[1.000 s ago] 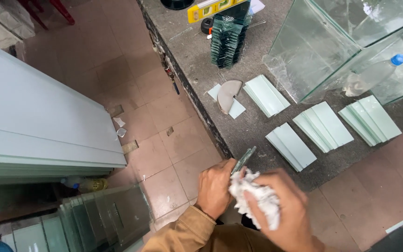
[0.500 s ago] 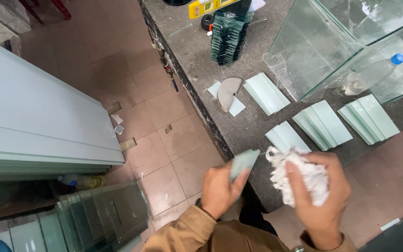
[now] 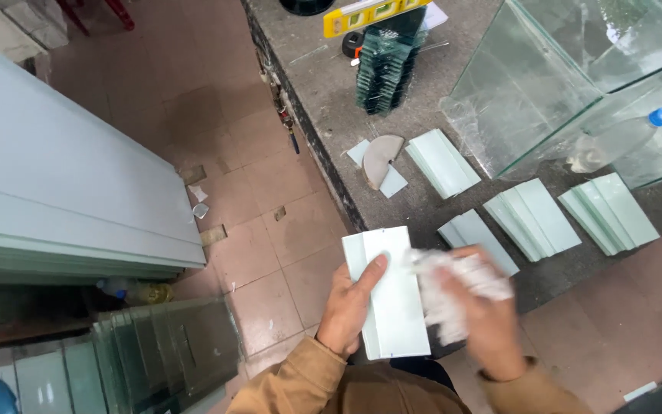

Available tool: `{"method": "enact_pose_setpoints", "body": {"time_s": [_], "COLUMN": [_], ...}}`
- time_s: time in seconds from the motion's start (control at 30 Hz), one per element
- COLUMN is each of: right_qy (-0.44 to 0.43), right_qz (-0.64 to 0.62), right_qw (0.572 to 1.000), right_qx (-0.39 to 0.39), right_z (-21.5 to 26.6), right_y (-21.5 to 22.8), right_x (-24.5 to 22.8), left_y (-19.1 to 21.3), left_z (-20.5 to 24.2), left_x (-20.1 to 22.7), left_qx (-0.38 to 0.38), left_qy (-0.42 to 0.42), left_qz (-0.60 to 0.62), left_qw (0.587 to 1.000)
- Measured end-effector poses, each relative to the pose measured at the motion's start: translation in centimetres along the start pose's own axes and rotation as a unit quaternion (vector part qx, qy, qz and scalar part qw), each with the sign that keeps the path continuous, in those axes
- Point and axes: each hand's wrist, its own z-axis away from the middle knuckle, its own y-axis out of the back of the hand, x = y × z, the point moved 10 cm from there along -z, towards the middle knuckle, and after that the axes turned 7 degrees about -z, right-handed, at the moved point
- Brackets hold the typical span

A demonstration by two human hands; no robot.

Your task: Cleaning small rectangular glass plates using a cloth and arranging them on a workbench for assembly.

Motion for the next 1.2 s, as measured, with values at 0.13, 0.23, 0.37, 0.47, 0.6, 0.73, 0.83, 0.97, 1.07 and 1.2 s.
{"method": "enact_pose_setpoints", "body": {"time_s": [0.13, 0.23, 0.37, 0.47, 0.6, 0.73, 0.83, 0.97, 1.07, 1.2], "right_qy": [0.034, -0.13, -0.187, -0.15, -0.084, 0.013, -0.186, -0.179, -0.262, -0.282], "right_qz": [0.073, 0.033, 0.002, 0.095, 0.125, 0.117, 0.183, 0.048, 0.056, 0.054], "right_qw": [0.991, 0.986, 0.982, 0.978, 0.977, 0.986, 0.96, 0.974, 0.96, 0.957], "right_qx": [-0.109, -0.099, -0.036, -0.108, -0.149, -0.116, -0.1, -0.133, -0.076, -0.034], "right_z": [1.8, 2.0, 1.4, 0.8, 0.2, -1.6, -1.4, -0.8, -0.5, -1.3], "right_y": [-2.3, 1.3, 5.8, 7.9, 13.1, 20.2, 23.2, 24.9, 27.1, 29.6], "right_x": [1.5, 8.6, 9.1, 7.9, 7.9, 8.9, 10.5, 13.5, 14.8, 15.2], "left_y": [3.7, 4.9, 6.2, 5.3, 2.3, -3.9, -9.9, -15.3, -17.5, -20.2], "left_z": [-0.4, 5.3, 4.0, 4.1, 0.6, -1.4, -3.8, -6.3, -7.0, -7.1], "left_x": [2.3, 6.6, 5.3, 4.6, -1.4, -6.7, -10.4, -14.9, -16.6, -15.5], "left_qx": [0.159, 0.29, 0.286, 0.322, 0.234, 0.181, 0.046, -0.014, -0.021, -0.048], "left_qy": [-0.034, 0.106, 0.05, 0.018, 0.035, 0.058, -0.027, -0.038, 0.023, 0.024], "left_qz": [-0.033, -0.074, 0.073, 0.077, 0.06, 0.022, -0.038, -0.084, -0.207, -0.24], "left_qw": [0.986, 0.948, 0.954, 0.944, 0.97, 0.982, 0.998, 0.996, 0.978, 0.969]}}
